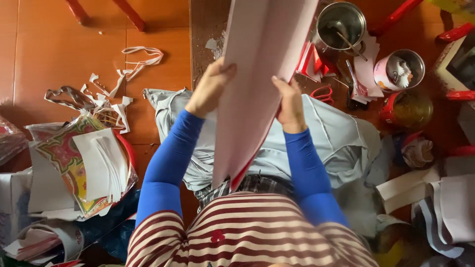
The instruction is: Fold sheets of paper and cut them into smaller rectangular pieces using scissors.
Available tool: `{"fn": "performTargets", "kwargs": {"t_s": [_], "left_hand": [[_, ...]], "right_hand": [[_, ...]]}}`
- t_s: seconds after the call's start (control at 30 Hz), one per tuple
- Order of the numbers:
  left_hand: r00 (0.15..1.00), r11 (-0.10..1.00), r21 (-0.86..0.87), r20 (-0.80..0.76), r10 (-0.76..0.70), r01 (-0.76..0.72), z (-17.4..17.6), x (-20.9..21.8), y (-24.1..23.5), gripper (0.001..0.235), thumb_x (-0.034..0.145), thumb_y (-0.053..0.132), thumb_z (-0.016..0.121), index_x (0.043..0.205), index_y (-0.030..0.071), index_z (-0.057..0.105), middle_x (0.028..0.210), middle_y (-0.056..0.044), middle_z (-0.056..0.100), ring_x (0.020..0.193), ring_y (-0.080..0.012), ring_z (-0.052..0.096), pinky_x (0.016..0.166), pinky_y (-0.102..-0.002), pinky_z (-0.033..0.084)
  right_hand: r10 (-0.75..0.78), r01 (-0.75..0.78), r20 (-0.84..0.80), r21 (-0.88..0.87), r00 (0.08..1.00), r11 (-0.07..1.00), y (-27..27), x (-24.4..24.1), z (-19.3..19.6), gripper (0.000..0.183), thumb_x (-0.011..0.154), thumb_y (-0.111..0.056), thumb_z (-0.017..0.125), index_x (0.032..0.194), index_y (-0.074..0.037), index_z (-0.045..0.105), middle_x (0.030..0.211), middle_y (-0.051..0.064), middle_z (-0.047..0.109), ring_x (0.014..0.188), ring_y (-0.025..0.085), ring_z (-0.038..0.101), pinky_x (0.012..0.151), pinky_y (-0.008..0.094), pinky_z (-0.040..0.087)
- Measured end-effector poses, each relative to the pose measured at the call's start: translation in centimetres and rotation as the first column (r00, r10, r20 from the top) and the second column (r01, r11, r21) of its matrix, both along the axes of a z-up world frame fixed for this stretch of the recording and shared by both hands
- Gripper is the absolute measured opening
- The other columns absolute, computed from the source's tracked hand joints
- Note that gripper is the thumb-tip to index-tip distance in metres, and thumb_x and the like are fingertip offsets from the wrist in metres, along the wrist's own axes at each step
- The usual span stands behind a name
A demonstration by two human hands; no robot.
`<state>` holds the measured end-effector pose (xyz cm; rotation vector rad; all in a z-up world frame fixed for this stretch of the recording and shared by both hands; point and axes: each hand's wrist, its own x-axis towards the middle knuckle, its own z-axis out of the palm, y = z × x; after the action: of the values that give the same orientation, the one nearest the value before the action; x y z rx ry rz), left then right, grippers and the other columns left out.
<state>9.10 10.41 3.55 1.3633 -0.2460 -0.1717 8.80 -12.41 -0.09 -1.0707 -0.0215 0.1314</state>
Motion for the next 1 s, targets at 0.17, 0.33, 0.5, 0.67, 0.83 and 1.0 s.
{"fn": "performTargets", "kwargs": {"t_s": [0.17, 0.33, 0.5, 0.67, 0.83, 1.0], "left_hand": [[0.955, 0.962, -0.274, -0.285, -0.081, 0.000, 2.7, 0.9, 2.9, 0.038, 0.104, 0.019, 0.060, 0.136, 0.000, 0.057, 0.123, -0.012, 0.070, 0.110, -0.0209, 0.069, 0.096, -0.038, 0.059], [0.928, 0.922, -0.381, -0.363, -0.083, -0.067, 0.4, 2.5, 3.8, 0.036, 0.103, 0.019, 0.064, 0.133, 0.000, 0.060, 0.119, -0.011, 0.070, 0.106, -0.0204, 0.069, 0.094, -0.036, 0.059], [0.911, 0.916, -0.385, -0.408, -0.059, -0.113, -1.9, 4.0, 4.8, 0.026, 0.106, 0.020, 0.063, 0.124, 0.003, 0.063, 0.113, -0.009, 0.071, 0.102, -0.0195, 0.069, 0.090, -0.035, 0.058], [0.887, 0.942, -0.274, -0.459, 0.046, -0.191, -0.6, 5.0, 3.8, 0.027, 0.101, 0.021, 0.061, 0.125, 0.009, 0.065, 0.112, -0.004, 0.071, 0.101, -0.0171, 0.069, 0.089, -0.032, 0.056], [0.907, 0.982, -0.096, -0.407, 0.108, -0.161, -4.0, 5.7, 5.4, 0.035, 0.101, 0.017, 0.066, 0.132, 0.002, 0.061, 0.114, -0.008, 0.068, 0.103, -0.0214, 0.066, 0.092, -0.035, 0.055], [0.935, 0.975, -0.163, -0.346, 0.085, -0.149, -1.2, 6.3, 3.9, 0.041, 0.101, 0.023, 0.065, 0.135, 0.000, 0.059, 0.120, -0.009, 0.068, 0.108, -0.0227, 0.066, 0.097, -0.036, 0.053]], "right_hand": [[0.030, -0.012, -0.089, 0.191, 0.996, 0.981, -0.9, 0.5, 1.9, 0.037, 0.098, -0.003, 0.058, 0.135, -0.005, 0.058, 0.126, 0.006, 0.065, 0.116, 0.018, 0.062, 0.102, 0.035, 0.052], [-0.019, 0.034, -0.096, 0.152, 0.995, 0.988, -1.5, 2.7, -2.9, 0.018, 0.105, -0.007, 0.062, 0.123, -0.003, 0.062, 0.115, 0.003, 0.064, 0.109, 0.013, 0.060, 0.099, 0.032, 0.052], [-0.049, 0.063, -0.166, 0.076, 0.985, 0.995, -0.9, 3.0, -3.5, 0.017, 0.101, -0.010, 0.067, 0.116, -0.005, 0.062, 0.105, 0.001, 0.063, 0.097, 0.013, 0.061, 0.086, 0.033, 0.053], [0.224, -0.232, -0.115, -0.062, 0.968, 0.971, -0.7, 2.5, -1.7, 0.043, 0.096, -0.013, 0.070, 0.137, -0.005, 0.061, 0.124, 0.005, 0.071, 0.107, 0.014, 0.066, 0.090, 0.031, 0.057], [0.281, -0.287, -0.194, -0.001, 0.940, 0.958, -1.4, 3.6, -2.1, 0.048, 0.095, -0.011, 0.070, 0.141, -0.004, 0.058, 0.129, 0.005, 0.069, 0.114, 0.015, 0.064, 0.094, 0.032, 0.053], [0.273, -0.256, -0.190, 0.111, 0.943, 0.960, -0.8, 5.0, -5.5, 0.049, 0.096, -0.008, 0.074, 0.141, 0.004, 0.059, 0.132, 0.011, 0.068, 0.120, 0.019, 0.063, 0.104, 0.033, 0.052]]}}
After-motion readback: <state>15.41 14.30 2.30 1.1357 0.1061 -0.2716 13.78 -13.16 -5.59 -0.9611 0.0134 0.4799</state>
